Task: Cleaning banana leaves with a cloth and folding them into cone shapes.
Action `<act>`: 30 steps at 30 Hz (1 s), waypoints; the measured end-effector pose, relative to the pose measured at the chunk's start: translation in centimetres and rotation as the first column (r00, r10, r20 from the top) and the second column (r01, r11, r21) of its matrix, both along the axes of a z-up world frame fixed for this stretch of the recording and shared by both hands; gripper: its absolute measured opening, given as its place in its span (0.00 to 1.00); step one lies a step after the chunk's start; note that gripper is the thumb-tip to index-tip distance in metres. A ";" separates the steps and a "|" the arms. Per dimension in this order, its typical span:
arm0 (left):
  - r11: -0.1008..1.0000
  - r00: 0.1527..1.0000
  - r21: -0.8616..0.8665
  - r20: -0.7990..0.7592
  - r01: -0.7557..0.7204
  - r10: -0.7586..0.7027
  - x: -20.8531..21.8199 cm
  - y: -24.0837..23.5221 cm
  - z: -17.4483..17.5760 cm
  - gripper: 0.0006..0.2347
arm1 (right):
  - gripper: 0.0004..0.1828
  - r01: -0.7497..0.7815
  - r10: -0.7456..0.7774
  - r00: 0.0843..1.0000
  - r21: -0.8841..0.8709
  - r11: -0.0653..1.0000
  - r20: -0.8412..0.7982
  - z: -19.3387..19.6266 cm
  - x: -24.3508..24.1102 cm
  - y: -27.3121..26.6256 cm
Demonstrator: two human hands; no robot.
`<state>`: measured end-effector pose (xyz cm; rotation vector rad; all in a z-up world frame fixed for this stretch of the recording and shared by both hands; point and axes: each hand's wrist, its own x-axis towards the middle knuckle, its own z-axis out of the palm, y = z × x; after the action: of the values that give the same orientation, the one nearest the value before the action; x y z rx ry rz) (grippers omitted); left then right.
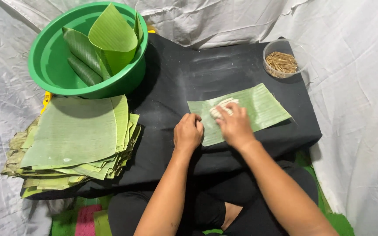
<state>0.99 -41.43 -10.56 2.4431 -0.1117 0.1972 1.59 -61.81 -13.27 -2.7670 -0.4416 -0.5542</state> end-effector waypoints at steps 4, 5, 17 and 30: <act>1.000 1.000 -0.005 -0.022 0.012 -0.012 -0.1 0.0 0.3 0.06 | 0.24 0.057 -0.057 0.998 -0.007 0.998 0.033 -0.8 1.0 -6.6; 1.000 1.000 0.005 -0.011 0.008 -0.008 -0.1 -0.1 0.2 0.06 | 0.25 0.097 -0.095 0.993 -0.031 0.995 0.069 -0.8 1.0 -8.1; 1.000 1.000 0.020 0.004 -0.003 0.003 -0.4 -0.1 0.6 0.05 | 0.19 0.163 -0.167 0.972 0.040 0.986 0.165 2.8 1.8 -5.3; 0.999 0.997 0.032 -0.072 -0.008 0.010 -0.3 -0.2 1.5 0.05 | 0.22 0.023 -0.025 0.998 0.024 0.999 0.049 1.0 2.8 -3.7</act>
<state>0.69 -41.66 -9.05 2.4792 -0.0730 0.1119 4.38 -65.54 -12.32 -2.7445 -0.4106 -0.6307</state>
